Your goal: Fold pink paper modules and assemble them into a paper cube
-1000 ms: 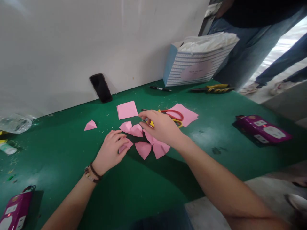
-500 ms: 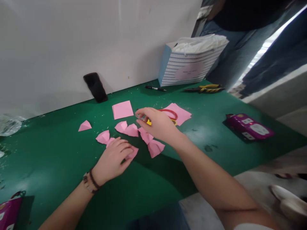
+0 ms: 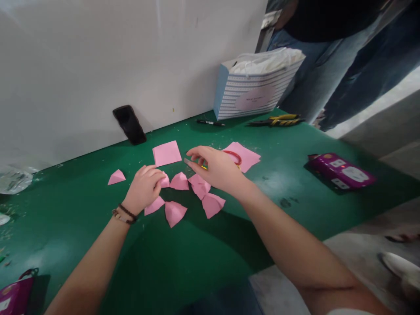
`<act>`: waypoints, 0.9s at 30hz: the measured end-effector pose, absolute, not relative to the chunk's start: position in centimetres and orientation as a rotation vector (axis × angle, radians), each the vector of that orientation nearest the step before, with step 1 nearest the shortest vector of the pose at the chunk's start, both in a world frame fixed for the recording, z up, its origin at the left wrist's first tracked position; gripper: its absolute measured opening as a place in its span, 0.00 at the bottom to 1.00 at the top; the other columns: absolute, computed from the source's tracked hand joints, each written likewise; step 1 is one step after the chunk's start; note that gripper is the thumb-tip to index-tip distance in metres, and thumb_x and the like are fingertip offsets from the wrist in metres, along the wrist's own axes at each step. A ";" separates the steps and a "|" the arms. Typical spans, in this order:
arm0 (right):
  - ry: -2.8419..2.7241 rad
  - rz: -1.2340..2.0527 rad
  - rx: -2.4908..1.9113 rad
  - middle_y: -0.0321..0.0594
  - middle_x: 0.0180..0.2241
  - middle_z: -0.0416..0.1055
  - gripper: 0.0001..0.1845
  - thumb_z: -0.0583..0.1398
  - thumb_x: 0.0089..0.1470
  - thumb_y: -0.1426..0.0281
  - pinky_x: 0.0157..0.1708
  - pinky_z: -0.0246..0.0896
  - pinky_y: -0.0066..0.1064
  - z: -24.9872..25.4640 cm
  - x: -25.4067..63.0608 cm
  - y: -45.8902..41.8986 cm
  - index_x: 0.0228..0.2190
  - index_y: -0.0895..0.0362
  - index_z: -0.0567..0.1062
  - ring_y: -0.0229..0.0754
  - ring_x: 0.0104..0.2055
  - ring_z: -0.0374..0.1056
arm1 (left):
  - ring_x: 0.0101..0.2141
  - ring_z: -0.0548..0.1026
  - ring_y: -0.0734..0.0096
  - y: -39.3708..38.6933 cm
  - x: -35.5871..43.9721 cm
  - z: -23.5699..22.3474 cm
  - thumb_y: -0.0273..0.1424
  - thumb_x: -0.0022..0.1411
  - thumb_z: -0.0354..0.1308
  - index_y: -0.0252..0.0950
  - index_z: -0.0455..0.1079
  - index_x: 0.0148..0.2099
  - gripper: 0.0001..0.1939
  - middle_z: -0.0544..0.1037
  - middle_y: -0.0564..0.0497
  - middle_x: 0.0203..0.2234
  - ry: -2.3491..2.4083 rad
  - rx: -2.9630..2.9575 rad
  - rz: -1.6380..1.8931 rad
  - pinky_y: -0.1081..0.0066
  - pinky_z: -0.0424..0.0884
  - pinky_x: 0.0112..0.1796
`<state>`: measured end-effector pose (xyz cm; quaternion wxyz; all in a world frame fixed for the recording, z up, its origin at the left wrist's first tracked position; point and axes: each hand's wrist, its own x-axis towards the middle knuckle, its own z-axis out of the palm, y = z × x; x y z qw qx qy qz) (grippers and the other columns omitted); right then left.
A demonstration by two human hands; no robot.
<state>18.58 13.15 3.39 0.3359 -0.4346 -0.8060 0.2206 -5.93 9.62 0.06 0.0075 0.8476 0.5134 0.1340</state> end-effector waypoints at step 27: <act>-2.080 0.563 -1.270 0.40 0.39 0.77 0.13 0.58 0.55 0.70 0.31 0.61 0.31 3.3 19.2 14.1 0.43 0.55 0.75 0.41 0.35 0.71 | 0.40 0.75 0.59 12.5 2.6 1.8 0.33 0.57 0.61 0.36 0.71 0.40 0.08 0.77 0.47 0.37 1.221 2.481 0.348 0.57 0.74 0.42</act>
